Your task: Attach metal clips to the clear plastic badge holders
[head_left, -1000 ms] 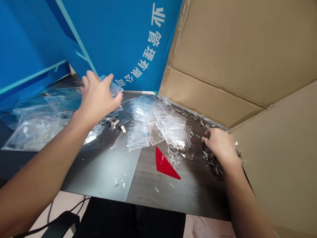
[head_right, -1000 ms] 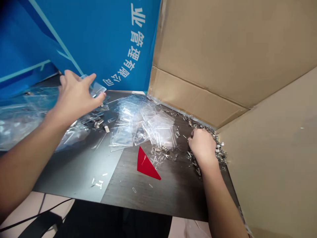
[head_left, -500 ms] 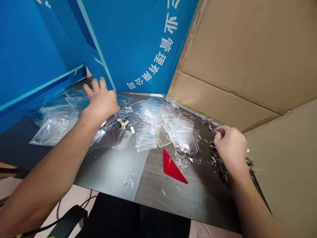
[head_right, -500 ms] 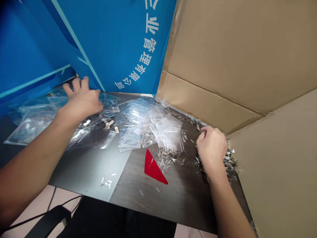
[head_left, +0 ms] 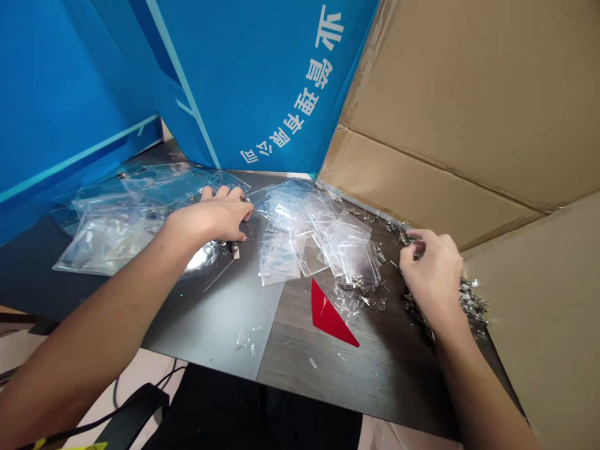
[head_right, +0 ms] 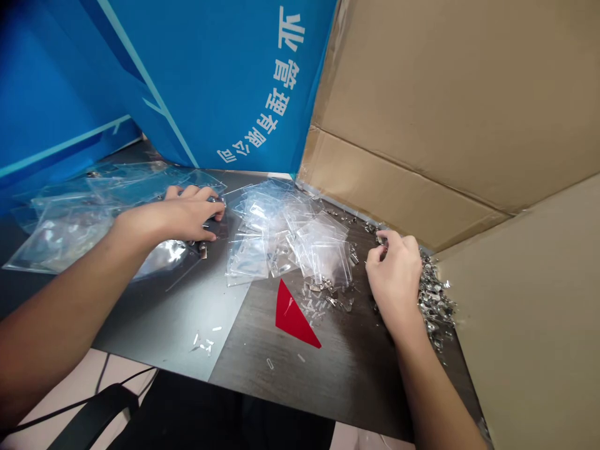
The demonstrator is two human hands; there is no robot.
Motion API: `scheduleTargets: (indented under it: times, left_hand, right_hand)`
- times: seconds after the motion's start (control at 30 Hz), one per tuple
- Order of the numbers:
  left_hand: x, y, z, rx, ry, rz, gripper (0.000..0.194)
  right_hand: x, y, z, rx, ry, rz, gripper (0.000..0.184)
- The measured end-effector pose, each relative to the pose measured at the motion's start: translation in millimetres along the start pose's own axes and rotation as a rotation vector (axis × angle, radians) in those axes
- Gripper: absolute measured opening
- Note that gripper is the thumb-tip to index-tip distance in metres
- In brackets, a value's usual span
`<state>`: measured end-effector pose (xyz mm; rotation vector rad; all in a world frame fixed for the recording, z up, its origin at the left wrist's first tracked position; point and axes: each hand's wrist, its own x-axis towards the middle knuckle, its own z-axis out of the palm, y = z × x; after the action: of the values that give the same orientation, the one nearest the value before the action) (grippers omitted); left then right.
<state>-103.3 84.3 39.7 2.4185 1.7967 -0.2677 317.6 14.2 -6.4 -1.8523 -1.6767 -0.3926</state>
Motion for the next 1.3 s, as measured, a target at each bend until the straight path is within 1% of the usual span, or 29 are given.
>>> scheduleTargets:
  times: [0.1,0.17,0.2,0.27,0.33,0.4,0.5,0.57,0.6,0.67,0.77,0.83,0.9,0.97,1.03,1.1,1.17,1.2,1.23,1.3]
  left_hand:
    - [2,-1,2.6,0.034,0.024,-0.033,0.024]
    - [1,5,2.7,0.019,0.064,-0.005,0.023]
    - [0,10,2.5,-0.015,0.089,0.037,0.025]
    - [-3,23,2.2,-0.116,0.114,0.18,0.034]
    - [-7,38,3.4,-0.205,0.079,0.33,0.046]
    - [-10,51,5.8,-0.235,0.011,0.38,0.052]
    - [-14,63,9.0,-0.265,-0.075,0.332,0.05]
    - [-15,65,10.0,-0.28,-0.098,0.32,0.05]
    - [-14,65,10.4,-0.286,-0.09,0.32,0.05]
    - [-11,63,11.3,-0.319,-0.034,0.311,0.048]
    - [-4,60,12.4,-0.447,0.063,0.281,0.045]
    - [0,61,11.6,-0.557,0.041,0.29,0.036]
    - [2,65,9.4,-0.693,-0.004,0.356,0.023]
    - [1,72,6.8,-0.874,-0.011,0.475,0.014]
    - [-3,82,6.0,-1.067,0.006,0.59,0.012]
    - [-6,92,8.3,-1.212,-0.008,0.666,0.016]
    - [-9,101,13.5,-1.285,-0.039,0.714,0.022]
    - [-10,104,16.9,-1.296,-0.052,0.737,0.025]
    - [-10,107,20.4,-1.301,-0.063,0.761,0.027]
    - [-9,111,27.1,-1.301,-0.079,0.793,0.028]
  right_hand:
    - [-1,-1,1,0.014,0.022,-0.011,0.04]
    - [-1,-2,2,0.021,0.028,-0.018,0.043]
    - [-2,-3,2,0.027,0.026,-0.02,0.044]
    - [-2,-5,2,0.042,0.021,-0.024,0.045]
    - [-3,-6,3,0.057,0.02,-0.032,0.044]
    - [-4,-7,4,0.065,0.011,-0.043,0.043]
    - [-5,-8,5,0.07,-0.017,-0.045,0.043]
    - [-6,-9,6,0.075,-0.029,-0.041,0.043]
    - [-7,-10,6,0.081,-0.031,-0.042,0.042]
    - [-7,-14,5,0.113,-0.03,-0.054,0.041]
    - [-10,-25,3,0.212,-0.045,-0.103,0.039]
    - [-14,-34,1,0.298,-0.087,-0.122,0.038]
    - [-21,-43,-1,0.4,-0.149,-0.115,0.036]
    - [-27,-50,-2,0.541,-0.258,-0.072,0.031]
    - [-33,-56,-4,0.733,-0.456,-0.011,0.025]
    - [-37,-62,-7,0.935,-0.705,0.036,0.023]
    - [-38,-69,-12,1.074,-0.905,0.016,0.026]
    - [-38,-72,-14,1.115,-0.966,-0.008,0.028]
    - [-37,-75,-16,1.148,-0.999,-0.029,0.031]
    - [-37,-79,-19,1.193,-1.008,-0.037,0.036]
